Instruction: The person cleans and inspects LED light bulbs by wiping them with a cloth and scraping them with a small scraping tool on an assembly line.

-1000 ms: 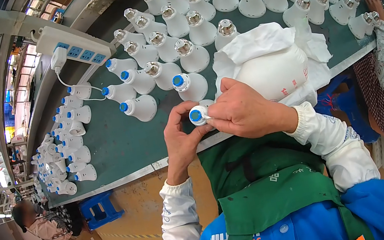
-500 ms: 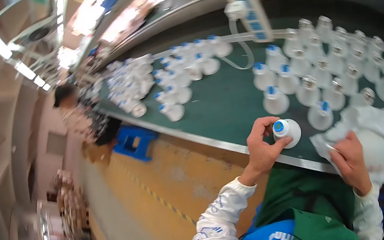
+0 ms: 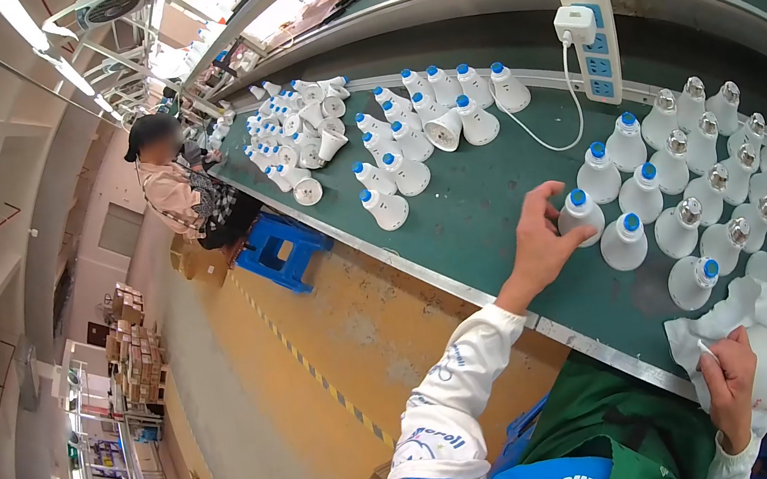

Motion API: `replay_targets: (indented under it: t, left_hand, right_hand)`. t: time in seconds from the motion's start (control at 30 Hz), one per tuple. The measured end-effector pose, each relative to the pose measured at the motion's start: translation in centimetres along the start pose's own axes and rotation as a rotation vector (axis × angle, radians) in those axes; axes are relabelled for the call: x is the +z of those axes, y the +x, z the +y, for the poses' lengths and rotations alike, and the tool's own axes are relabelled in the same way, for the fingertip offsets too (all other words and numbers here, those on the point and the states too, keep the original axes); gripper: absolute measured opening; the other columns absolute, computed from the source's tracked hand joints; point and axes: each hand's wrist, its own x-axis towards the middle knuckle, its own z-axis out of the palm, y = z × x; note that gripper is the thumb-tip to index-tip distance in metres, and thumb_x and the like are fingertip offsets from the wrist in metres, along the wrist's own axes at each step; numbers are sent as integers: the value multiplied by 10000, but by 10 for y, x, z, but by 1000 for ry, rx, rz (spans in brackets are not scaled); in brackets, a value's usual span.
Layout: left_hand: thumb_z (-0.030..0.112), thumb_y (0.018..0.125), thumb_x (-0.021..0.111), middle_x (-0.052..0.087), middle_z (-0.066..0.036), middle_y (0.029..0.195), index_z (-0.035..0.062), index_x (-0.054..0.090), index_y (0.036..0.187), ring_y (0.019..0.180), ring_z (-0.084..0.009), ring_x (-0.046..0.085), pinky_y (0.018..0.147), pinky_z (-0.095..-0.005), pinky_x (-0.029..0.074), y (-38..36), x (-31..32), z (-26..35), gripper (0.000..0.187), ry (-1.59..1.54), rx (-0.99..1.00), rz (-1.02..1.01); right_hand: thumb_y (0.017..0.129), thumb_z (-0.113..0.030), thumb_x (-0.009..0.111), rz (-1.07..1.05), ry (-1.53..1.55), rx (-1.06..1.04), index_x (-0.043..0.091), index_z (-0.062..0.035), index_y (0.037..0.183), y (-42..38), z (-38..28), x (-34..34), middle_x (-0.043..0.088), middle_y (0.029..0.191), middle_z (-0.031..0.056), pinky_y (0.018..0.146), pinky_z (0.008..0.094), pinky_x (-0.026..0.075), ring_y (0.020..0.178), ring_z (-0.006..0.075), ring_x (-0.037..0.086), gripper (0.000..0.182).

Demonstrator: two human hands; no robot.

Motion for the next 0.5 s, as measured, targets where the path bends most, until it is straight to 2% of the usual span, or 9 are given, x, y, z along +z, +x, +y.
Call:
replay_targets:
  t: [0.03, 0.1, 0.17, 0.23, 0.27, 0.33, 0.37, 0.4, 0.5]
  left_hand:
    - [147, 684, 771, 475, -53, 1185, 64, 483, 1219, 882, -147, 497, 711, -259, 438, -1, -13, 0, 612, 72, 65, 30]
    - [158, 762, 703, 461, -66, 1211, 71, 451, 1249, 963, -168, 478, 761, -277, 426, 8, -41, -15, 556, 175, 155, 394]
    - [146, 825, 636, 385, -108, 1294, 44, 355, 1312, 1098, -212, 395, 890, -333, 392, 25, -76, -50, 571, 80, -33, 861]
    - [133, 750, 693, 328, -141, 1316, 35, 319, 1333, 1170, -282, 343, 993, -413, 290, 44, -118, -64, 700, 153, -29, 1123]
    - [133, 750, 693, 328, -141, 1316, 35, 319, 1333, 1170, -282, 343, 993, -413, 290, 50, -132, -74, 700, 155, -24, 1132]
    - [109, 679, 737, 305, -172, 1354, 32, 289, 1357, 1264, -325, 302, 1048, -438, 254, 61, -154, -93, 816, 380, -213, 1203]
    - [91, 622, 763, 320, -200, 1369, 36, 262, 1375, 1305, -350, 294, 1071, -429, 250, 62, -161, -101, 906, 253, -198, 1102]
    - [91, 622, 763, 320, -200, 1369, 36, 262, 1375, 1305, -350, 294, 1071, -429, 250, 63, -163, -109, 906, 247, -192, 1112]
    - [81, 620, 759, 379, -201, 1346, 47, 243, 1389, 1232, -354, 408, 1037, -405, 311, 62, -165, -126, 927, 283, -209, 892]
  right_hand:
    - [765, -70, 573, 2, -10, 11, 527, -19, 658, 0, 1, 0, 455, 602, 90, 641, 366, 297, 662, 266, 387, 128]
    - [761, -70, 566, 6, -1, 15, 512, -10, 648, 1, 2, 1, 444, 597, 91, 637, 355, 295, 660, 253, 379, 139]
    - [752, -69, 560, 3, 9, 38, 501, -4, 637, 0, 1, 0, 445, 594, 94, 638, 346, 297, 656, 245, 378, 144]
    - [749, -70, 562, -9, 11, 36, 505, -5, 637, 0, 3, 0, 449, 594, 93, 638, 347, 298, 657, 248, 382, 142]
    - [747, -72, 564, -21, 10, 38, 510, -5, 637, 1, 3, 0, 454, 594, 93, 638, 348, 298, 657, 250, 386, 139]
    - [746, -74, 565, -23, 18, 39, 515, -5, 639, 1, 2, 0, 458, 592, 93, 635, 348, 298, 656, 251, 390, 137]
    - [745, -76, 566, -25, 23, 52, 521, -5, 640, 2, 2, 0, 462, 591, 93, 632, 349, 297, 655, 251, 393, 135]
    - [745, -76, 566, -23, 21, 40, 521, -5, 640, 2, 3, 0, 462, 591, 93, 632, 349, 297, 655, 251, 393, 135]
    - [746, -80, 566, -7, 10, 30, 527, -3, 643, 3, 4, -1, 464, 586, 90, 625, 349, 297, 652, 249, 396, 135]
